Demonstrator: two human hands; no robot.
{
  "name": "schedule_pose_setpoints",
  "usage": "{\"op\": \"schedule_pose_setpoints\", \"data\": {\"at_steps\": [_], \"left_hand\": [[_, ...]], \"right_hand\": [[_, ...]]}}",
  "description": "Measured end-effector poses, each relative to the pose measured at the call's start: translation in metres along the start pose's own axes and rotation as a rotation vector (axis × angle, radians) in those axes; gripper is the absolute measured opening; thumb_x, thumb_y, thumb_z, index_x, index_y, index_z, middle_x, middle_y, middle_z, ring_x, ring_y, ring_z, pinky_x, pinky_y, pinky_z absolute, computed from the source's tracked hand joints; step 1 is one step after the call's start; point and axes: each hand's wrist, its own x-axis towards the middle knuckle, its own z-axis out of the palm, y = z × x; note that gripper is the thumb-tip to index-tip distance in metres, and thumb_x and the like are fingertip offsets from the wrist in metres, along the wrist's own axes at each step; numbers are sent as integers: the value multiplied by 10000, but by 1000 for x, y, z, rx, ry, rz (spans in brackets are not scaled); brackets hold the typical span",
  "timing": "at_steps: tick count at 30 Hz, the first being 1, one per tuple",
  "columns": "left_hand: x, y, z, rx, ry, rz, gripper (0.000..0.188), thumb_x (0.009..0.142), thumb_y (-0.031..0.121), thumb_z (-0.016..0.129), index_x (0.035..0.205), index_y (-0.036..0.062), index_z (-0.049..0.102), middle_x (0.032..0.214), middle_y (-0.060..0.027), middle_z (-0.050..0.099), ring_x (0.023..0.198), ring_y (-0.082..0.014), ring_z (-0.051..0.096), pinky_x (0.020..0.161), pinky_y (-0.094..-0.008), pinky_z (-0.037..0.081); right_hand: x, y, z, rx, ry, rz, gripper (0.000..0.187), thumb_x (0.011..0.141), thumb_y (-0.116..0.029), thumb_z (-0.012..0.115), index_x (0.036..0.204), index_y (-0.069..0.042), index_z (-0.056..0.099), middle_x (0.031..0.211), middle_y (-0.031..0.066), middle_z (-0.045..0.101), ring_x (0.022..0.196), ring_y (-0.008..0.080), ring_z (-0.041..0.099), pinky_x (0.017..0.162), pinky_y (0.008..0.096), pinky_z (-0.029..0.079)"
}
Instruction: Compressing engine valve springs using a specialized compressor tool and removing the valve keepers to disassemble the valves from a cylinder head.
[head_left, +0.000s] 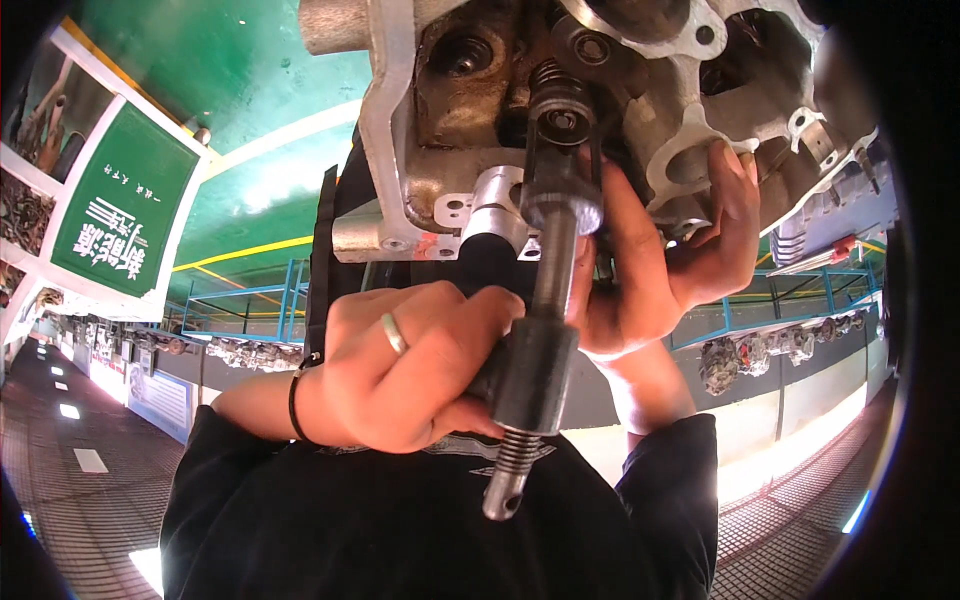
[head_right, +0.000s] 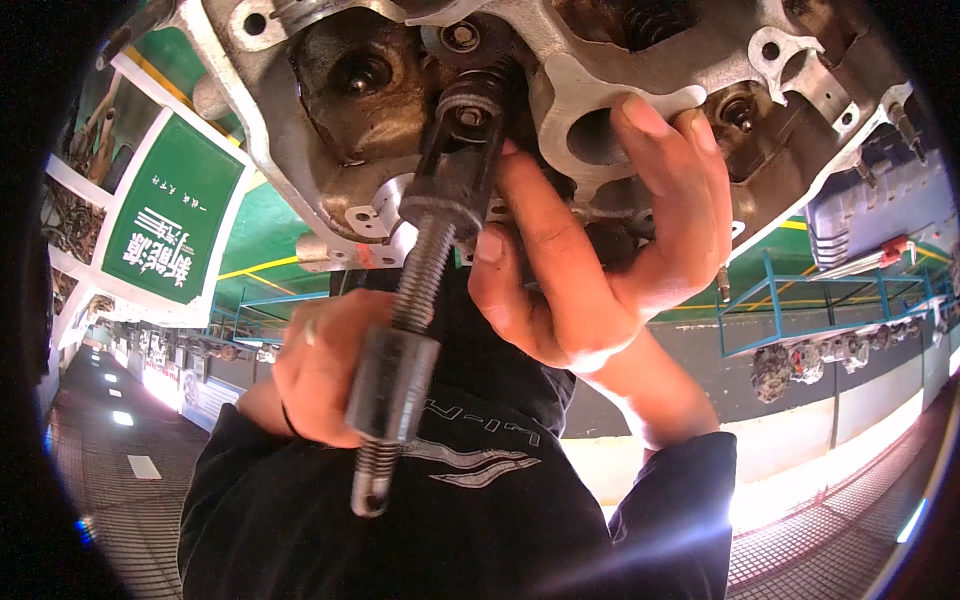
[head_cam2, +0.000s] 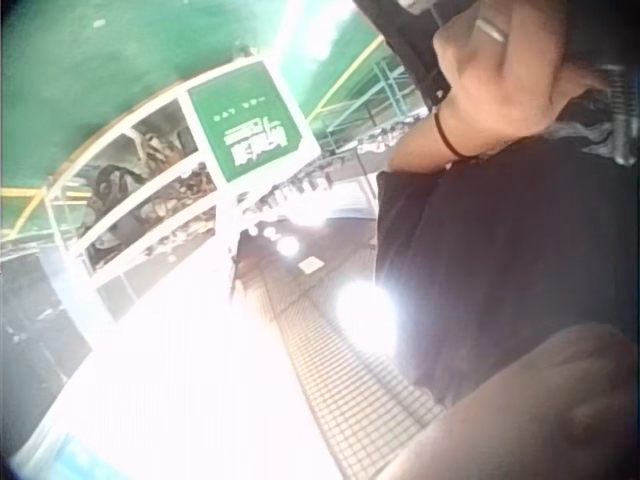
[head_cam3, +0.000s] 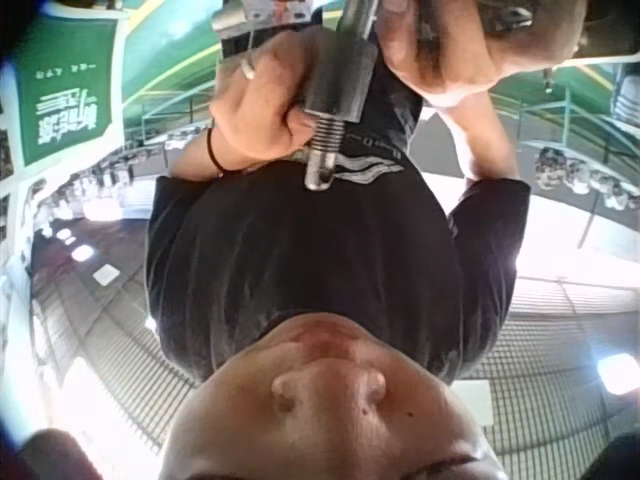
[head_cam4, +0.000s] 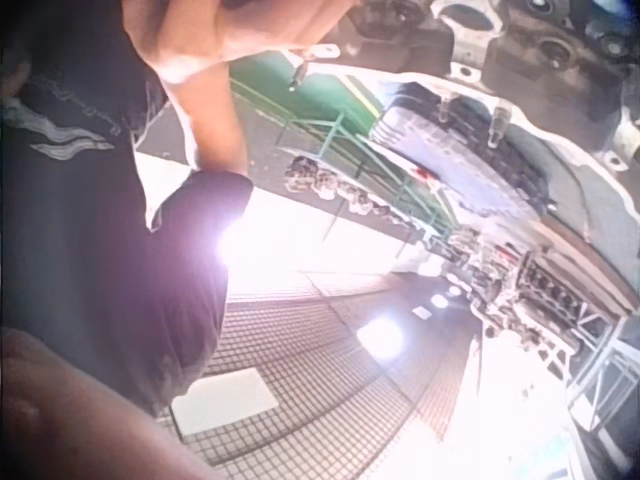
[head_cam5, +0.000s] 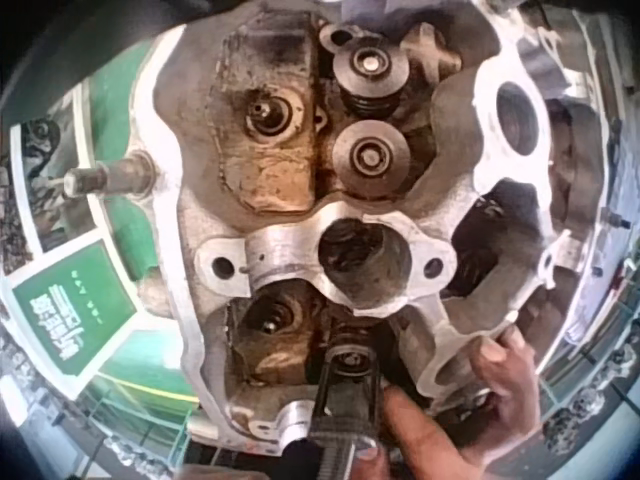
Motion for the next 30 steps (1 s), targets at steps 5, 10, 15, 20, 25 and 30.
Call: {"op": "schedule_pose_setpoints", "data": {"at_steps": [5, 10, 15, 20, 25, 30], "left_hand": [[-5, -6, 1, 37, -11, 85, 624, 1009, 491, 588, 1060, -126, 668, 771, -118, 617, 519, -199, 590, 432, -319, 474], [-5, -5, 1, 42, -18, 76, 630, 1005, 498, 591, 1064, -125, 666, 749, -104, 602, 513, -190, 578, 423, -311, 461], [-5, -3, 1, 17, 8, 45, 612, 984, 480, 622, 1072, -125, 660, 720, -85, 560, 506, -178, 559, 418, -307, 451], [-5, -2, 4, 8, 46, 23, 554, 932, 434, 677, 1059, -105, 669, 705, -56, 517, 506, -153, 541, 414, -288, 438], [-4, 1, 2, 7, 39, -5, 508, 891, 401, 711, 1045, -83, 682, 713, -40, 496, 502, -127, 524, 409, -267, 418], [-4, -1, 2, 10, 40, 3, 503, 874, 399, 717, 1047, -73, 685, 729, -38, 498, 506, -120, 520, 411, -263, 413]], "right_hand": [[-1, 0, 7, 101, 98, 33, 410, 938, -248, 649, 1239, 30, 667, 1432, 254, 385, 1372, 446, 407, 1142, 548, 366], [1, 5, 14, 159, 138, -18, 439, 904, -171, 626, 1280, 54, 643, 1459, 253, 321, 1360, 420, 410, 1127, 514, 385], [7, -2, 9, 121, 65, 23, 411, 937, -163, 540, 1264, 24, 702, 1498, 245, 268, 1317, 382, 439, 1070, 482, 423], [21, -3, -1, 24, 17, 30, 400, 992, -318, 575, 1260, -74, 744, 1538, 258, 271, 1353, 410, 435, 1081, 488, 418], [38, 11, -12, -83, -34, -155, 437, 987, -394, 531, 1211, -111, 777, 1561, 302, 297, 1479, 474, 319, 1156, 590, 330], [50, -1, -29, -181, -208, -155, 419, 954, -332, 509, 1199, -134, 787, 1579, 300, 319, 1467, 467, 345, 1186, 560, 302]]}}
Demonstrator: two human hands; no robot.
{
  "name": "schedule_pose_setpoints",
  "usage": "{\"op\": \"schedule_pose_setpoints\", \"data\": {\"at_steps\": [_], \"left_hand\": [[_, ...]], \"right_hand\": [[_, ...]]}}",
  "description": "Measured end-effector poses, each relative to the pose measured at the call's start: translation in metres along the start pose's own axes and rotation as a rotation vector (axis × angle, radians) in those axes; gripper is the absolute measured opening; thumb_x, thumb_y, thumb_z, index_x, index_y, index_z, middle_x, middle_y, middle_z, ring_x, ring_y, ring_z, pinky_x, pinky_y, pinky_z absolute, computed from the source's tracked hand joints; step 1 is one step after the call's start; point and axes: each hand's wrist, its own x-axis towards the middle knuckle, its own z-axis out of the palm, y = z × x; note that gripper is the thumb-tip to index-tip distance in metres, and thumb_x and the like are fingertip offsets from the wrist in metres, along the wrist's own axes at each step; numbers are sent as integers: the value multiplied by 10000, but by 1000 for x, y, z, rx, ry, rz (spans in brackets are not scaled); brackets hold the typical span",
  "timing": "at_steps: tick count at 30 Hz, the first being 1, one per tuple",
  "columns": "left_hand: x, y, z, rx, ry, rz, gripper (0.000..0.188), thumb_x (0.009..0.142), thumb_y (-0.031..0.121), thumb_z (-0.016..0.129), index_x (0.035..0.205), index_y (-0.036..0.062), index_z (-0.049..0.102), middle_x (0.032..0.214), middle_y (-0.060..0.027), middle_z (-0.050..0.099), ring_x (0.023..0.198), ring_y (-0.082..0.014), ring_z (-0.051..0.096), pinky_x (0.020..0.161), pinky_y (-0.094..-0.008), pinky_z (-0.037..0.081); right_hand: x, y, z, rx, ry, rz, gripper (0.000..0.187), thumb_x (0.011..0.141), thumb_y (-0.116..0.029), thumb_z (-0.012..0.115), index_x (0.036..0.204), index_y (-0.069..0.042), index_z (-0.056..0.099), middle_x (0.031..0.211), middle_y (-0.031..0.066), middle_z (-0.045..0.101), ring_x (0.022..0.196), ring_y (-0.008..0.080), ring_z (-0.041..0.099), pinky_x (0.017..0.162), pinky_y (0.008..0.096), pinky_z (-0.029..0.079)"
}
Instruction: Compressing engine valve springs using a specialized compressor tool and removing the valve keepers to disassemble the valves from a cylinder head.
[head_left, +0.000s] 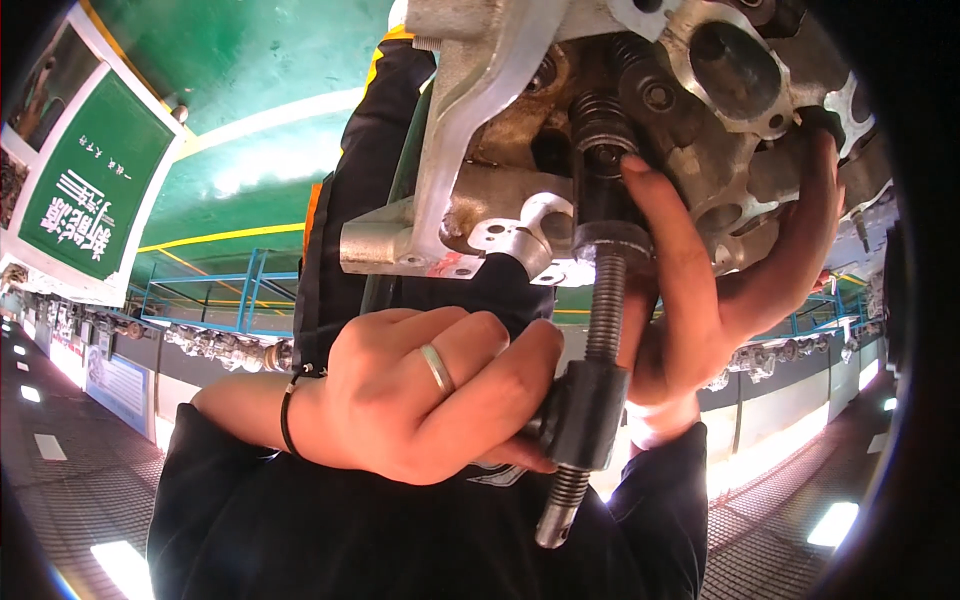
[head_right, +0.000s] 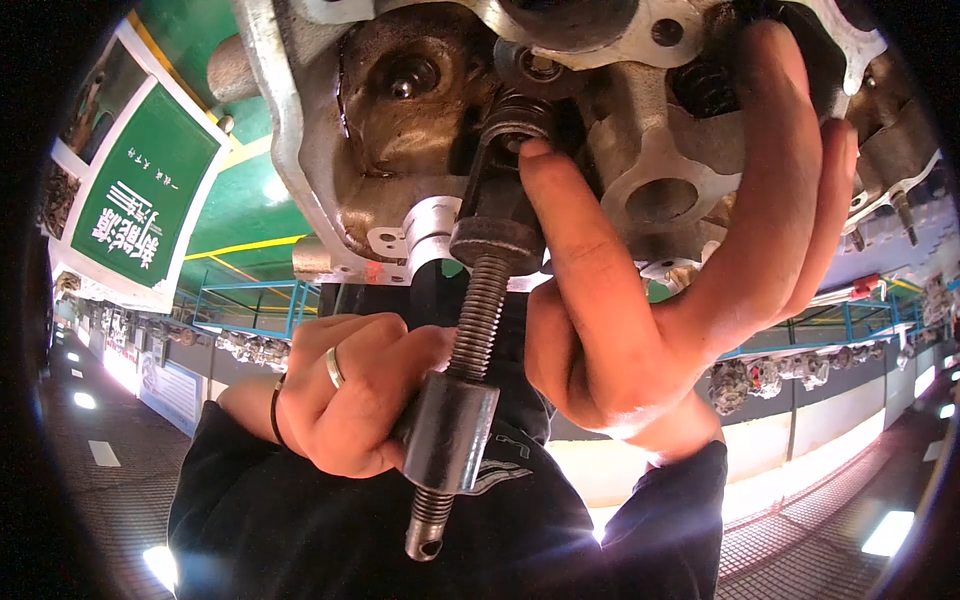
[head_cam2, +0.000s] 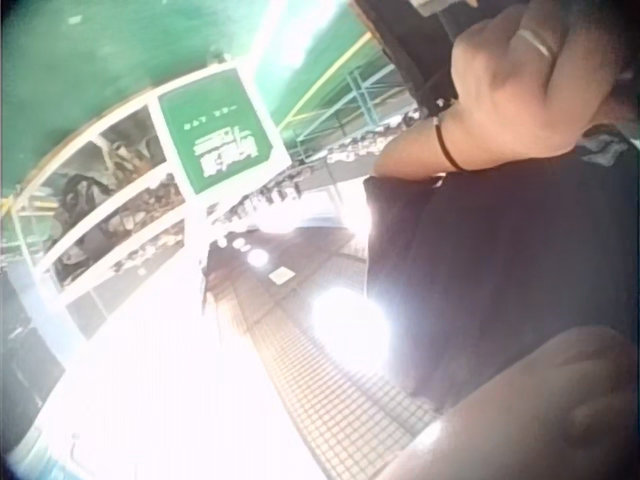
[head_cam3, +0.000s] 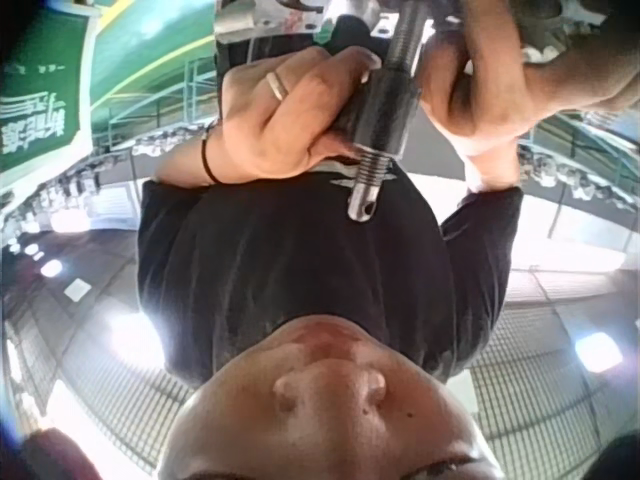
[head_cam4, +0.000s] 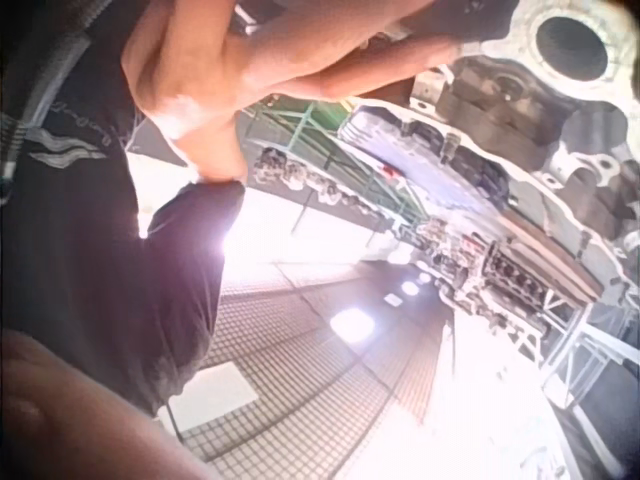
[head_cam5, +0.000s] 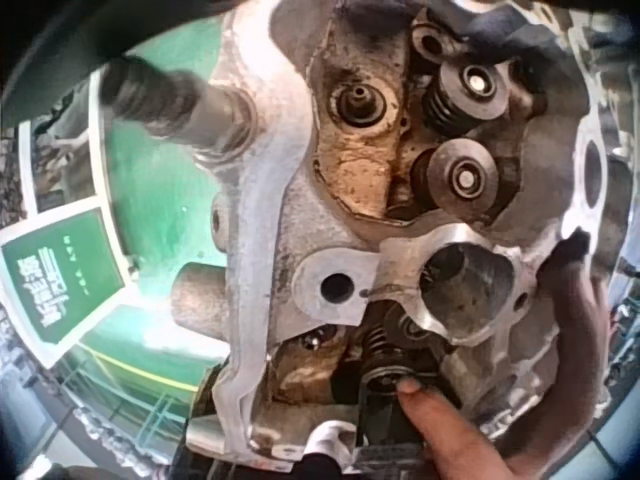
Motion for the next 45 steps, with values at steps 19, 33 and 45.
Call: {"op": "schedule_pose_setpoints", "data": {"at_steps": [19, 33, 45], "left_hand": [[4, 7, -2, -62, -83, -94, 492, 820, 416, 764, 1084, 8, 688, 746, -14, 547, 511, -109, 519, 432, -245, 403], [3, 6, -5, -57, -88, -82, 476, 826, 409, 756, 1085, 15, 694, 778, -18, 566, 528, -99, 528, 437, -231, 403], [3, 4, -5, -70, -77, -79, 491, 803, 401, 766, 1084, 5, 694, 776, -14, 558, 525, -100, 517, 434, -233, 402]], "right_hand": [[3, -4, 5, 260, -18, 122, 395, 918, -125, 473, 1165, 5, 753, 1586, 283, 338, 1463, 427, 390, 1193, 500, 340], [-3, -2, 13, 264, 36, 101, 392, 990, -237, 492, 1140, 21, 746, 1564, 301, 357, 1459, 437, 393, 1172, 505, 351], [-7, -2, 21, 345, 151, 97, 395, 1057, -259, 507, 1148, 69, 706, 1553, 290, 327, 1393, 440, 467, 1154, 512, 427]]}}
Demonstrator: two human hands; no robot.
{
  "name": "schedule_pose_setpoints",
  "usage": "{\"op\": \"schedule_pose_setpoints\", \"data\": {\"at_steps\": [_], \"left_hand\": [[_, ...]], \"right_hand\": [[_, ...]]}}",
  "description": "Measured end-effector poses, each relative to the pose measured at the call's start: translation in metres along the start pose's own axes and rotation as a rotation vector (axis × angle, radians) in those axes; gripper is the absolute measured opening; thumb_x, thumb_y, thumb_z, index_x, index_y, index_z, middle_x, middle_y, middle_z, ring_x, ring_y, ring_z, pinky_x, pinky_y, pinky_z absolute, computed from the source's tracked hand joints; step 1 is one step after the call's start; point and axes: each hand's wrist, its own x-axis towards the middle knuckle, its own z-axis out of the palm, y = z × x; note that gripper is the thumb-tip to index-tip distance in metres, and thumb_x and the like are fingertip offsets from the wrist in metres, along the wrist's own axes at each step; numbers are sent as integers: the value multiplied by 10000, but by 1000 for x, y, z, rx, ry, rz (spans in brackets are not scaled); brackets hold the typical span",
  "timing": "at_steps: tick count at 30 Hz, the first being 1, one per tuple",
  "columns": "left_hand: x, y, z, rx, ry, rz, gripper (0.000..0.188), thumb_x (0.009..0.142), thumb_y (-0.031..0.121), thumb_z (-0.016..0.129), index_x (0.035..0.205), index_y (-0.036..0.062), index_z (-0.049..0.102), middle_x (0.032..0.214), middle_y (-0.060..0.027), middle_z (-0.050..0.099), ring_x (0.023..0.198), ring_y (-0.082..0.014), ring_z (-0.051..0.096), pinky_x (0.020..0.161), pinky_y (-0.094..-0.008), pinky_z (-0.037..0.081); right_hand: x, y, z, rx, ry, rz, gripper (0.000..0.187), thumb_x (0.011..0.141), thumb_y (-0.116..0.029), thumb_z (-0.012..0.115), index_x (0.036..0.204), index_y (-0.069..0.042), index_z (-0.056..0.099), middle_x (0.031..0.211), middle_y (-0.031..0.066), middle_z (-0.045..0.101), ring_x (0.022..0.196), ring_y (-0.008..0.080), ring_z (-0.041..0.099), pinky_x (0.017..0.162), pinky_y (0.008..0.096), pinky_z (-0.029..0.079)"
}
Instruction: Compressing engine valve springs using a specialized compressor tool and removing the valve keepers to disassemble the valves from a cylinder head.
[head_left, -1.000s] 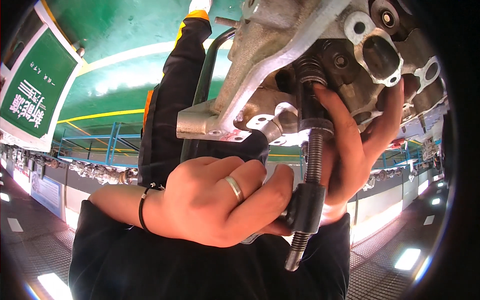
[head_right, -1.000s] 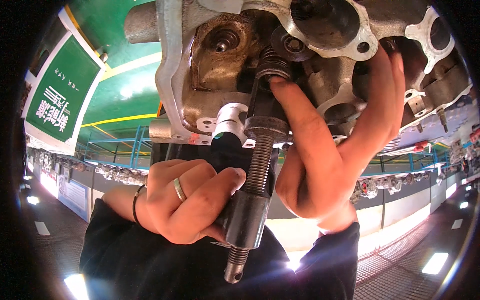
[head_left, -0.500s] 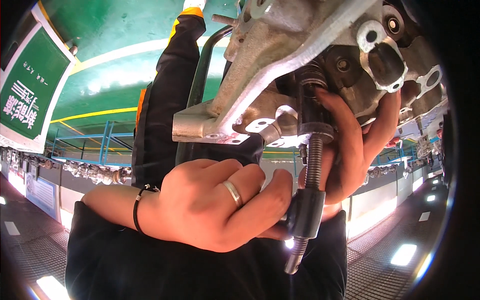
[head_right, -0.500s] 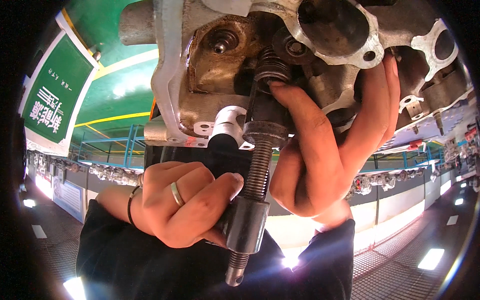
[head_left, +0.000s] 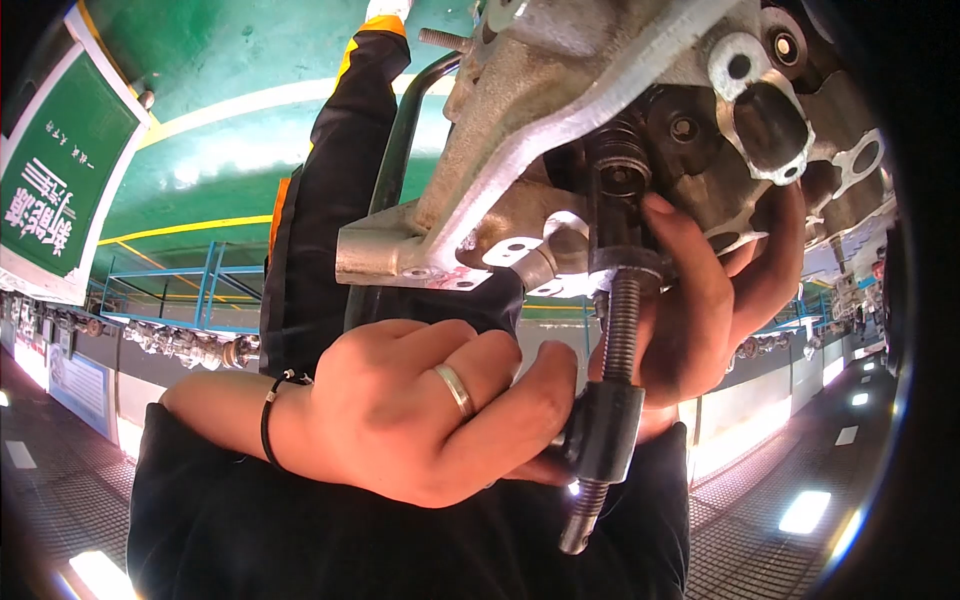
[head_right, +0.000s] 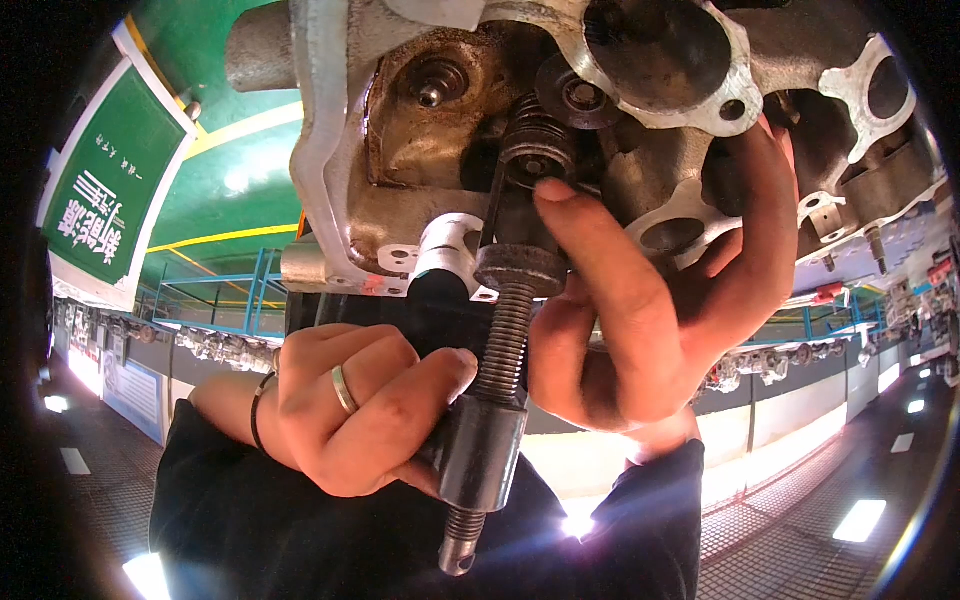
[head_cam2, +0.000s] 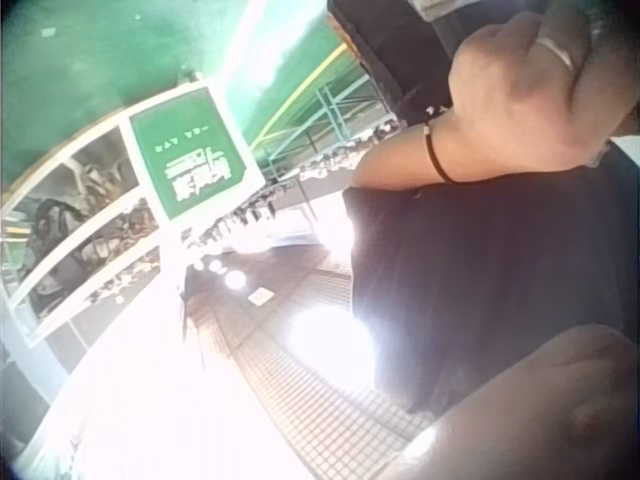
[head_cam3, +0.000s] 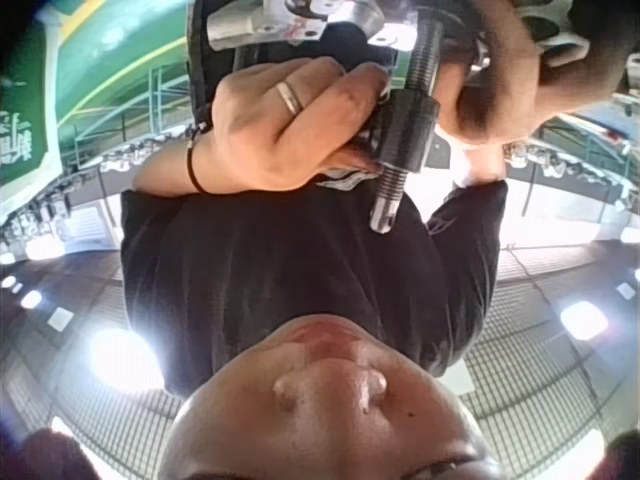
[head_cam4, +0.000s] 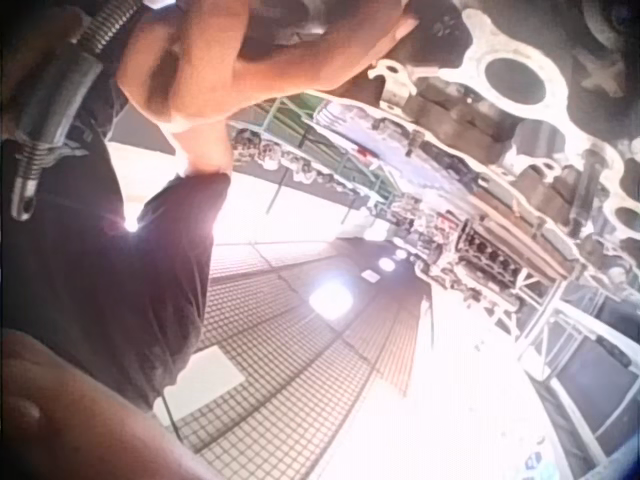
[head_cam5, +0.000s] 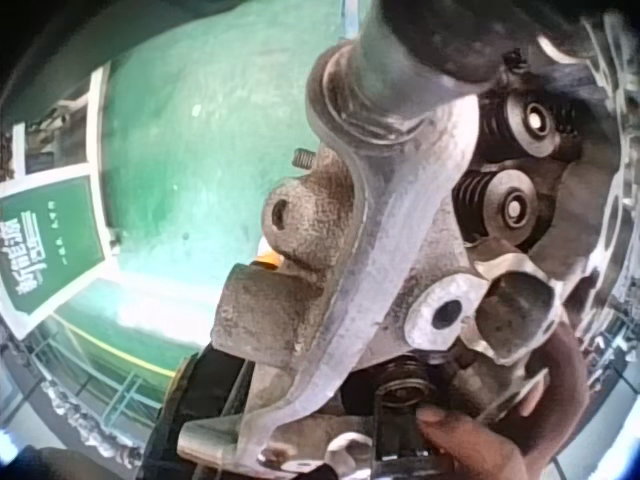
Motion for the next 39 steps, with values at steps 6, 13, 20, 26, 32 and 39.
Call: {"op": "schedule_pose_setpoints", "data": {"at_steps": [6, 13, 20, 26, 32, 39], "left_hand": [[-1, 1, -1, 1, 0, -8, 490, 811, 395, 763, 1093, 0, 694, 774, -15, 557, 525, -99, 516, 433, -235, 403], [0, 0, 0, 4, 11, 3, 493, 814, 398, 762, 1090, -4, 695, 766, -12, 548, 519, -102, 508, 430, -242, 406], [0, 0, -2, 3, -8, -13, 494, 816, 403, 761, 1081, -8, 691, 758, -13, 538, 525, -107, 515, 438, -246, 413], [1, -2, -1, 2, -7, 15, 493, 822, 405, 754, 1074, -13, 684, 761, -19, 543, 527, -111, 520, 439, -249, 416], [0, -2, 2, 42, 27, 22, 498, 840, 413, 745, 1068, -24, 677, 735, -21, 506, 511, -118, 505, 423, -256, 399], [-3, -6, 1, 28, 44, 59, 514, 853, 409, 748, 1067, -52, 670, 725, -42, 497, 517, -148, 531, 431, -282, 424]], "right_hand": [[2, 5, 0, -4, -50, -52, 418, 1007, -279, 538, 1211, 34, 725, 1548, 279, 316, 1397, 447, 466, 1115, 500, 466], [8, 1, -8, -78, -142, -12, 432, 973, -283, 552, 1196, 34, 743, 1528, 277, 331, 1397, 425, 463, 1115, 499, 458], [0, 12, 0, 21, 80, -74, 376, 1026, -193, 453, 1160, 73, 682, 1495, 312, 361, 1404, 467, 446, 1149, 572, 417], [-11, 17, 7, 49, 205, -49, 310, 1073, -192, 461, 1145, 72, 606, 1476, 324, 370, 1420, 487, 423, 1174, 611, 387], [-14, 15, 7, -56, 187, -81, 273, 1059, -188, 515, 1066, 56, 637, 1469, 307, 394, 1381, 445, 470, 1163, 569, 390], [-11, 20, 13, 84, 246, -58, 242, 1016, -134, 528, 1069, 85, 617, 1468, 300, 406, 1356, 428, 492, 1139, 525, 409]]}}
